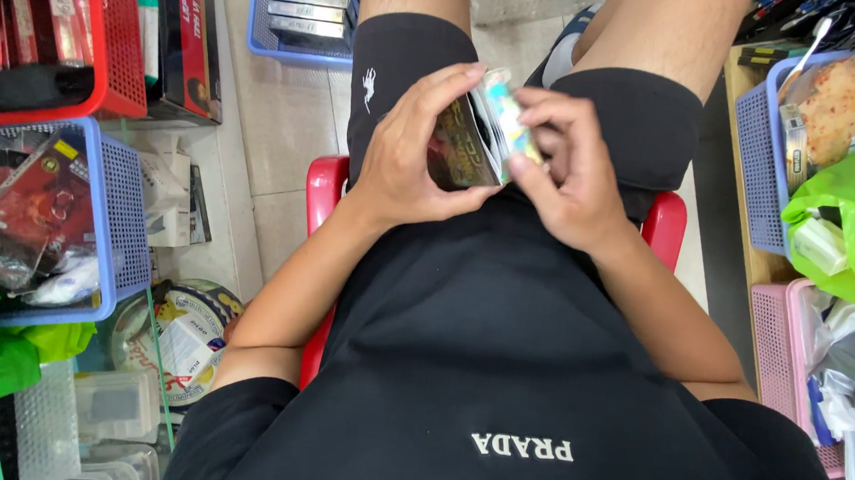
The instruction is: Opening a screen protector package and inspecting the contents.
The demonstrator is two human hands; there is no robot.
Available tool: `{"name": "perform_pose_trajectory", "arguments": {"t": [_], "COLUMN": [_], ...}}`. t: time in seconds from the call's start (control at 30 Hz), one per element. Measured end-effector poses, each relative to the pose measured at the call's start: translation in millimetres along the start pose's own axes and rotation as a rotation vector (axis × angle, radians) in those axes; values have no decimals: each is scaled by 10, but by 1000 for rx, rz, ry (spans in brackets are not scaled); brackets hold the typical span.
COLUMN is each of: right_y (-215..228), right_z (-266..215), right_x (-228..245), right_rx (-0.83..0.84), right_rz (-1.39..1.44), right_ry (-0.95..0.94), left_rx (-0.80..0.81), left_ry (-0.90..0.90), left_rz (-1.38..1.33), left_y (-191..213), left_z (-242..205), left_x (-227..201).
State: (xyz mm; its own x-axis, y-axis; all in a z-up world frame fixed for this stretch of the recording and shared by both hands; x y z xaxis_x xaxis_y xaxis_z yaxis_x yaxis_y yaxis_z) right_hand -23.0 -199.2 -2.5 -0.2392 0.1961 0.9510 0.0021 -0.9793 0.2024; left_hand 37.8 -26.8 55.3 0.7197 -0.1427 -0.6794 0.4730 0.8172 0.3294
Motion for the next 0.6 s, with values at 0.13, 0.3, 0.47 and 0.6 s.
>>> {"name": "perform_pose_trajectory", "arguments": {"t": [0.13, 0.3, 0.47, 0.6], "right_y": [71, -42, -52, -60], "right_z": [31, -58, -141, -157], "right_x": [359, 470, 217, 402], "right_rx": [-133, -70, -20, 22], "right_rz": [-386, -483, -167, -579], "right_ry": [154, 155, 191, 417], "left_rx": [7, 27, 63, 63], "left_ry": [-26, -36, -15, -45], "left_rz": [20, 20, 33, 74], "left_y": [-7, -52, -29, -4], "left_z": [1, -70, -130, -158], "left_x": [-89, -200, -272, -239]}}
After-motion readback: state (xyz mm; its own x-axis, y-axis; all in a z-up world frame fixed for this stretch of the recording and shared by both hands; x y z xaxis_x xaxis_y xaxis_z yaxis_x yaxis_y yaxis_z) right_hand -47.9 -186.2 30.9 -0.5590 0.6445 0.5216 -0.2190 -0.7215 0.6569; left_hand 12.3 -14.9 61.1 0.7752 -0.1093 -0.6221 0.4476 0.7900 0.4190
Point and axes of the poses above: each hand's wrist, its own z-axis towards the middle knuckle, its own y-axis out of the back of the hand, x = y × z, the point moved 7 cm from there along z, towards the middle knuckle, and after that the axes turned 14 degrees about -z, right-handed, at the moved point
